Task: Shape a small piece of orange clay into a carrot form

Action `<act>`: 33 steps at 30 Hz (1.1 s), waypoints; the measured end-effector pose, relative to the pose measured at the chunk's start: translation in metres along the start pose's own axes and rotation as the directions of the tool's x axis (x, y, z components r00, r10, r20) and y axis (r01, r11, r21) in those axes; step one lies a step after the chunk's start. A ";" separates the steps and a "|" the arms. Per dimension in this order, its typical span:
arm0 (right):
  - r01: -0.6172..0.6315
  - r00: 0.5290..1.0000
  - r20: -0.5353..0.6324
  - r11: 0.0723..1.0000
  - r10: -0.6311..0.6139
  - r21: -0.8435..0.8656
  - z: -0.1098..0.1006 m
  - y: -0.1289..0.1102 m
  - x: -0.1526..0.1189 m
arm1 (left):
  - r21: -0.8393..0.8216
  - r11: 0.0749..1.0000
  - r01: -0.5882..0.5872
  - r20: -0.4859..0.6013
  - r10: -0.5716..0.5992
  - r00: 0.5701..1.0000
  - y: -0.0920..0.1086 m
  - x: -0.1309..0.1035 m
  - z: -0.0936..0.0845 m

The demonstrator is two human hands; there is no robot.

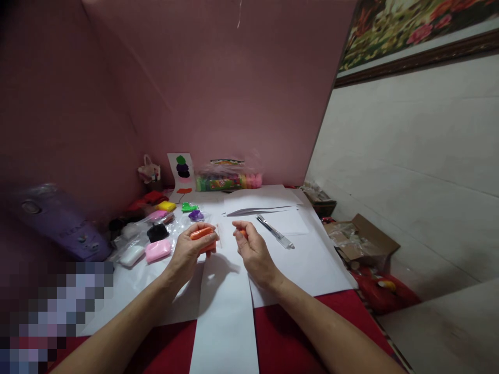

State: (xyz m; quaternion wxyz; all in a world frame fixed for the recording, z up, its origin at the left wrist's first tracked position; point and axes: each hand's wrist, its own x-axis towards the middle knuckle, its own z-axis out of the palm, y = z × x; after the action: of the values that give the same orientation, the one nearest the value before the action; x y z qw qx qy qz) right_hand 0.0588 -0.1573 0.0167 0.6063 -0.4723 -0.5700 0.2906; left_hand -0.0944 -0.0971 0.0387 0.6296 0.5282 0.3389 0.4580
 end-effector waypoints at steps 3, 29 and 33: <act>-0.051 0.999 0.004 0.992 0.051 0.112 -0.001 -0.003 0.003 | -0.020 1.000 0.010 0.033 -0.010 0.999 -0.001 0.000 -0.001; -0.048 0.992 -0.129 0.974 0.020 -0.220 0.005 -0.017 -0.005 | 0.620 0.316 -0.718 0.447 0.611 0.654 -0.001 -0.025 0.016; 0.010 0.992 -0.117 0.952 -0.048 -0.306 0.008 -0.021 -0.008 | 0.666 0.366 -0.650 0.392 0.569 0.723 -0.003 -0.026 0.018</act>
State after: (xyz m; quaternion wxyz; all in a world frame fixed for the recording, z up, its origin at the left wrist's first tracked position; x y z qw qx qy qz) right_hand 0.0461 -0.1709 0.0310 0.5643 -0.5687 -0.5764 0.1609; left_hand -0.0867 -0.1279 0.0376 0.1418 0.8501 0.2494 0.4415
